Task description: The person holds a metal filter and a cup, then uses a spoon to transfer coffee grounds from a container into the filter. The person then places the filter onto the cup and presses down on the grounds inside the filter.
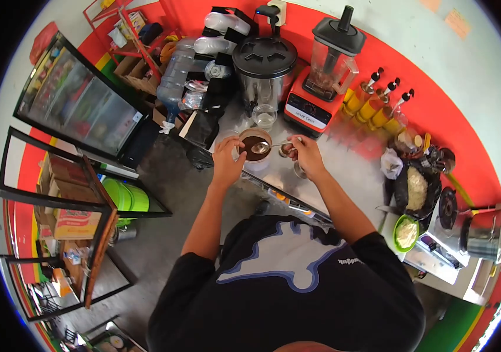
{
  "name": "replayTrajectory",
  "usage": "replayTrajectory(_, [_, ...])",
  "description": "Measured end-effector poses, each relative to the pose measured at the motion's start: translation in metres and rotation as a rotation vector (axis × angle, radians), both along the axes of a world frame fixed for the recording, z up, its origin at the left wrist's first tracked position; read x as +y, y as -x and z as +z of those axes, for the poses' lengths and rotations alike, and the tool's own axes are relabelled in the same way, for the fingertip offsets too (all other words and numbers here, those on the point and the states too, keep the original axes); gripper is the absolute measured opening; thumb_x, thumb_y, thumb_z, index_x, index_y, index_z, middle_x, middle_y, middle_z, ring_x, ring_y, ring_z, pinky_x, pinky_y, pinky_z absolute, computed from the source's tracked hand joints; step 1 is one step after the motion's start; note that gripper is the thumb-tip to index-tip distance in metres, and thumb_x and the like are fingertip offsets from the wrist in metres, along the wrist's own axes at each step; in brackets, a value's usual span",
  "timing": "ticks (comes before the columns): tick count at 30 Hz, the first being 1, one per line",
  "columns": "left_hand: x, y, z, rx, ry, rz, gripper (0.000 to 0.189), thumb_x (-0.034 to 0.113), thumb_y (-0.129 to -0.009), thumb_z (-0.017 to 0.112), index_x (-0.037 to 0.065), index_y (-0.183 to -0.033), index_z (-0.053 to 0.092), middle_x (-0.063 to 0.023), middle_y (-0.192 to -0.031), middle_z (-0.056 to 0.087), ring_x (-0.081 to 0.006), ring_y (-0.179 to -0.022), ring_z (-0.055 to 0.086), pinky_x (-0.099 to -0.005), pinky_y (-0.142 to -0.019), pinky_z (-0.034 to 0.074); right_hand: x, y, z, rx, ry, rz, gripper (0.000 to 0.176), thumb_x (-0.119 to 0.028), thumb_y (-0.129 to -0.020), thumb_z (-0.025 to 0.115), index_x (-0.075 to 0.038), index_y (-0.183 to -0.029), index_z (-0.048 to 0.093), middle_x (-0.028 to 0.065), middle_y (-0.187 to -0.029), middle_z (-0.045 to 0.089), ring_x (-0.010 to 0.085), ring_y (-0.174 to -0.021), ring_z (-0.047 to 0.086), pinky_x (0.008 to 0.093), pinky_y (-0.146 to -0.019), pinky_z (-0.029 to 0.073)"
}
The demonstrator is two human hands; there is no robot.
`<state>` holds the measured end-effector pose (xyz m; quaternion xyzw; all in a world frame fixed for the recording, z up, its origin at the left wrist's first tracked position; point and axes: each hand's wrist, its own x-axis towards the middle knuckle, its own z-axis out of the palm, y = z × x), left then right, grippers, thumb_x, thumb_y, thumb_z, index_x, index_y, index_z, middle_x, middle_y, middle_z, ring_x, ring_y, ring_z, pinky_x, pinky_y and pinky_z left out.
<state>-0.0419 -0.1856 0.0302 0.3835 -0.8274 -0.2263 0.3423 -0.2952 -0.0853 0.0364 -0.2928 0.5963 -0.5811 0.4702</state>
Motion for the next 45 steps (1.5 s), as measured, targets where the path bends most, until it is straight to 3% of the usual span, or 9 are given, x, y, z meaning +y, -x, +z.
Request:
replayTrajectory(10, [0.040,0.029,0.038,0.278,-0.338,-0.366,0.019,0.001,-0.092,0.072,0.000,-0.111,0.070,-0.0104,-0.123,0.074,-0.0231,-0.113,0.071,-0.0341,-0.092,0.056,-0.004,0.009,0.007,0.109,-0.063,0.075,0.028,-0.021,-0.106,0.059,0.001,-0.122,0.066,0.0075,-0.094,0.070,0.0118,-0.071,0.061,0.0278,-0.063,0.049])
replayTrajectory(13, [0.052,0.046,0.047,0.199,-0.564,-0.413,0.016,0.001,-0.091,0.073,0.000,-0.108,0.070,-0.0089,-0.116,0.074,-0.0225,-0.109,0.072,-0.0346,-0.092,0.057,0.024,0.026,0.011,0.542,0.025,-0.075,0.028,-0.022,-0.098,0.069,-0.004,-0.120,0.070,0.0108,-0.101,0.070,0.0172,-0.081,0.065,0.0318,-0.075,0.053])
replayTrajectory(20, [0.063,0.074,-0.011,-0.303,-0.254,-0.411,0.040,0.042,-0.100,0.063,0.003,-0.096,0.069,-0.0167,-0.095,0.069,-0.0406,-0.085,0.067,-0.0521,-0.076,0.054,0.099,0.051,-0.009,0.728,-0.065,-0.155,0.028,-0.020,-0.095,0.074,-0.005,-0.119,0.071,0.0122,-0.106,0.068,0.0186,-0.081,0.063,0.0324,-0.075,0.052])
replayTrajectory(24, [0.071,0.073,-0.045,-0.295,-0.330,-0.329,0.033,0.026,-0.097,0.068,0.006,-0.123,0.059,-0.0178,-0.114,0.067,-0.0378,-0.091,0.070,-0.0486,-0.081,0.055,0.128,0.048,-0.026,0.649,-0.112,-0.144,0.029,-0.020,-0.098,0.071,-0.005,-0.123,0.069,0.0089,-0.109,0.067,0.0155,-0.085,0.063,0.0308,-0.079,0.052])
replayTrajectory(28, [0.063,0.083,-0.081,-0.121,-0.732,-0.464,0.072,0.009,-0.089,0.075,0.011,-0.151,0.039,-0.0166,-0.138,0.057,-0.0280,-0.097,0.071,-0.0398,-0.085,0.056,0.135,0.037,-0.026,0.489,-0.181,-0.160,0.030,-0.023,-0.099,0.071,-0.007,-0.125,0.069,0.0097,-0.096,0.069,0.0144,-0.072,0.060,0.0319,-0.070,0.051])
replayTrajectory(31, [0.059,0.104,-0.088,-0.084,-0.711,-0.495,0.083,0.012,-0.083,0.084,0.006,-0.153,0.039,-0.0152,-0.135,0.061,-0.0219,-0.100,0.068,-0.0363,-0.086,0.055,0.130,0.037,-0.023,0.482,-0.241,-0.111,0.029,-0.024,-0.100,0.068,-0.003,-0.120,0.070,0.0116,-0.076,0.072,0.0163,-0.070,0.066,0.0340,-0.067,0.052])
replayTrajectory(34, [0.057,0.126,-0.085,-0.110,-0.862,-0.453,0.090,0.015,-0.079,0.089,0.001,-0.152,0.038,-0.0129,-0.134,0.063,-0.0196,-0.102,0.066,-0.0364,-0.087,0.055,0.127,0.037,-0.033,0.491,-0.226,-0.095,0.030,-0.025,-0.100,0.069,-0.002,-0.119,0.070,0.0140,-0.080,0.074,0.0173,-0.075,0.070,0.0348,-0.068,0.053])
replayTrajectory(42, [0.057,0.155,-0.099,0.247,-0.894,-0.647,0.070,0.006,-0.068,0.094,0.003,-0.130,0.060,-0.0083,-0.119,0.072,-0.0199,-0.112,0.068,-0.0357,-0.101,0.052,0.122,0.022,-0.054,0.139,-0.253,0.009,0.031,-0.029,-0.107,0.060,0.000,-0.097,0.064,0.0064,-0.080,0.068,0.0125,-0.067,0.062,0.0301,-0.065,0.051])
replayTrajectory(45, [0.058,0.157,-0.100,0.216,-0.802,-0.640,0.065,0.006,-0.070,0.093,0.004,-0.127,0.062,-0.0077,-0.117,0.073,-0.0194,-0.111,0.068,-0.0358,-0.099,0.052,0.122,0.021,-0.063,0.323,-0.215,-0.060,0.036,-0.031,-0.109,0.055,-0.002,-0.088,0.061,0.0037,-0.075,0.061,0.0123,-0.066,0.057,0.0303,-0.065,0.049])
